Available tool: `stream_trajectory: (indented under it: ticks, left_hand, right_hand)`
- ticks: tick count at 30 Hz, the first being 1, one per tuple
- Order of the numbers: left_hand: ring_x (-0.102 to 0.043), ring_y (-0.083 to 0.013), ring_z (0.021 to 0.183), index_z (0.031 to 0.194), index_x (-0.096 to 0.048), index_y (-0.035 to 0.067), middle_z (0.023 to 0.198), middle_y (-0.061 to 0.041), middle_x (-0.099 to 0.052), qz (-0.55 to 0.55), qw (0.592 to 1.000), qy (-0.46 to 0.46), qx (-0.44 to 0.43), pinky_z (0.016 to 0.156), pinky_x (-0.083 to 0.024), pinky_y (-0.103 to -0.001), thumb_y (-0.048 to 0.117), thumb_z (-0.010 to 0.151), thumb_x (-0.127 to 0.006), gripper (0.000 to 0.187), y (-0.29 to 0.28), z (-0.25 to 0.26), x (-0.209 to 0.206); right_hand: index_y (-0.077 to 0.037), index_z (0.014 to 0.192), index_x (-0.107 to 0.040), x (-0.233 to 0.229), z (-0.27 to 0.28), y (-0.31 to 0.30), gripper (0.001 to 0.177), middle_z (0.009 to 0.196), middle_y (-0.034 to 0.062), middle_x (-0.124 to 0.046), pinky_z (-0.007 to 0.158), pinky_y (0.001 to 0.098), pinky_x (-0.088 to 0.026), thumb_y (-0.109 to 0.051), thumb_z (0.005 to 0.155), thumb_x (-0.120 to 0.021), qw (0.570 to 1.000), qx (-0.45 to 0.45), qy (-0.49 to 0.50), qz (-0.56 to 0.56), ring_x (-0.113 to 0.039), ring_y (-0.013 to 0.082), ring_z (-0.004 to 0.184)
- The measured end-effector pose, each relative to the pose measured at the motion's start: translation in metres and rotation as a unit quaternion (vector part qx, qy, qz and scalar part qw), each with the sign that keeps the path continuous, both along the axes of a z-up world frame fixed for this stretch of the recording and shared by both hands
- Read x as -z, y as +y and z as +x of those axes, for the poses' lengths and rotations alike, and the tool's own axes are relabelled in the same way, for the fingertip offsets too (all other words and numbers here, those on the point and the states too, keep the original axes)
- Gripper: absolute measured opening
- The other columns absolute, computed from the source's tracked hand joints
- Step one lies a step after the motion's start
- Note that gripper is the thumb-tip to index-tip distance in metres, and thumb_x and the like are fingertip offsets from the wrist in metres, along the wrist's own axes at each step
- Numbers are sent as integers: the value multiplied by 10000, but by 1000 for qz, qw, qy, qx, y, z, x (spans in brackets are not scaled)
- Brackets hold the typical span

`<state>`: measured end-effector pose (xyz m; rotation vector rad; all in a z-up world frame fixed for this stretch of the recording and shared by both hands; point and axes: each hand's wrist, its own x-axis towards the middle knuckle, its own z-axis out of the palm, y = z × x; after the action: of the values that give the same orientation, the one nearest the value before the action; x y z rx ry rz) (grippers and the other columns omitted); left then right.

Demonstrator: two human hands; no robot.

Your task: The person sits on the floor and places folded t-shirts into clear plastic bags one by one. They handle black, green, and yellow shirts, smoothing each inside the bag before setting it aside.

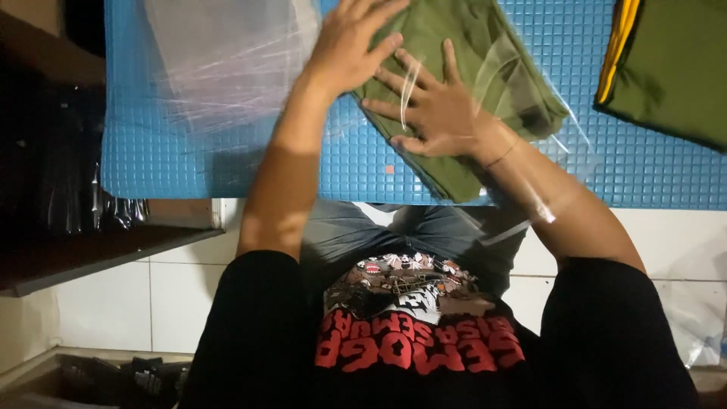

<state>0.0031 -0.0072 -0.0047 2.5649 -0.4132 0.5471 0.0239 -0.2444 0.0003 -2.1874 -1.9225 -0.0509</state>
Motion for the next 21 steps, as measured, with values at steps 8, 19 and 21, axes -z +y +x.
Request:
stream_trajectory:
  ticks: [8,19,21]
  left_hand:
    - [-109,-325,1580,1652,-198,312,1725,-42,-183,104,965,235,-42,1214,-14,-669,488,1157,-320,539,-21,-4,-9]
    - [-82,-374,1572,1668,-152,300,1731,-80,-142,167,964,204,-36,1202,-50,-713,598,1167,-444,652,-26,-4,-15]
    - [-111,-386,1563,1658,-167,293,1727,-104,-195,169,966,194,-31,1193,-27,-703,594,1157,-467,657,-26,-5,-14]
  right_hand:
    - [-198,1677,-255,-31,7,-55,986,1686,217,15,1238,612,1,-814,911,-338,953,264,123,-80,66,442,1533]
    - [-130,1623,-364,-40,-50,-90,1079,1695,203,-110,1144,777,40,-855,823,-399,950,275,146,-11,4,484,1527]
    - [-162,1630,-364,-34,-56,-91,1074,1711,158,-122,1122,818,16,-821,800,-543,955,263,138,-11,-30,505,1532]
